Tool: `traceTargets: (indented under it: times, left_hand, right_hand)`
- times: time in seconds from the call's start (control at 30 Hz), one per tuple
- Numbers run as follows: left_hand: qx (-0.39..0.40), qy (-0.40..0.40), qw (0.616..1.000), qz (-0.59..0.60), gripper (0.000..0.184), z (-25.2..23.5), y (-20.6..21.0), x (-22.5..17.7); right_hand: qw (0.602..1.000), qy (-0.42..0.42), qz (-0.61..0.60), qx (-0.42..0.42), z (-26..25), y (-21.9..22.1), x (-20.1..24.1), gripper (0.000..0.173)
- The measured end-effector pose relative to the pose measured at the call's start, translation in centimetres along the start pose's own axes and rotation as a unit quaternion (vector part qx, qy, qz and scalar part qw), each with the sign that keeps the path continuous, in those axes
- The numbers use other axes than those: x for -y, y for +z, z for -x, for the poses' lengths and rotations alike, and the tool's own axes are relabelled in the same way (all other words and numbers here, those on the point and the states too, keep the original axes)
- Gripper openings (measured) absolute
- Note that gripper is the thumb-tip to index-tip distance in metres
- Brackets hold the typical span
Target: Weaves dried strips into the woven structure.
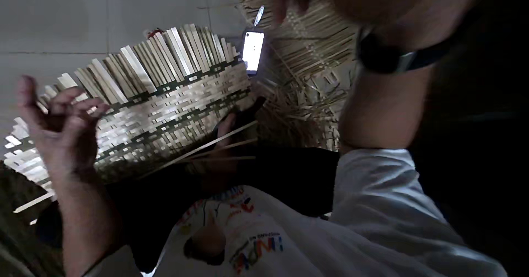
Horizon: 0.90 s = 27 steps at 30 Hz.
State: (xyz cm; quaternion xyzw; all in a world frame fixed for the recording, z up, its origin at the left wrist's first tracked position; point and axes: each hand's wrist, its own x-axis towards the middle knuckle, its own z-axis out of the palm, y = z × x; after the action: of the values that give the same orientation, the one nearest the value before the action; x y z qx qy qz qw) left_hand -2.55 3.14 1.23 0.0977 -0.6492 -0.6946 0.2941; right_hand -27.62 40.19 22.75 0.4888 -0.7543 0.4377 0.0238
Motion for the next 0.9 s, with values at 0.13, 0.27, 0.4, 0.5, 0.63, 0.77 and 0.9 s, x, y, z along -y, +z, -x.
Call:
traceTargets:
  times: [0.13,0.27,0.4,0.5,0.63,0.77,0.9]
  left_hand:
    - [0.064,-0.004,0.986,0.151,0.072,0.8,5.4,-0.4]
    - [-0.002,-0.084,0.977,0.195,0.020,2.5,8.3,1.1]
    - [-0.039,-0.170,0.947,0.272,0.021,4.9,11.8,3.2]
    - [-0.047,-0.191,0.915,0.353,0.019,5.5,13.7,4.2]
    - [-0.040,-0.200,0.871,0.448,0.030,5.1,15.9,4.5]
    - [-0.006,-0.222,0.836,0.502,0.029,5.1,19.1,4.5]
    - [0.086,-0.268,0.838,0.467,0.021,7.1,21.8,4.2]
  right_hand:
    - [0.942,0.059,0.085,0.318,0.7,2.7,-3.3,0.031]
    - [0.924,0.138,0.119,0.336,5.1,1.3,-6.0,0.030]
    - [0.913,0.179,0.144,0.337,8.3,-0.6,-5.8,0.031]
    - [0.944,0.112,0.223,0.215,10.9,-1.0,-4.5,0.027]
    - [0.973,-0.046,0.218,-0.066,15.0,2.1,-0.6,0.016]
    - [0.990,0.125,-0.054,-0.031,17.9,9.4,-0.7,0.029]
    - [0.929,0.226,-0.275,-0.097,16.7,14.6,-2.3,0.046]
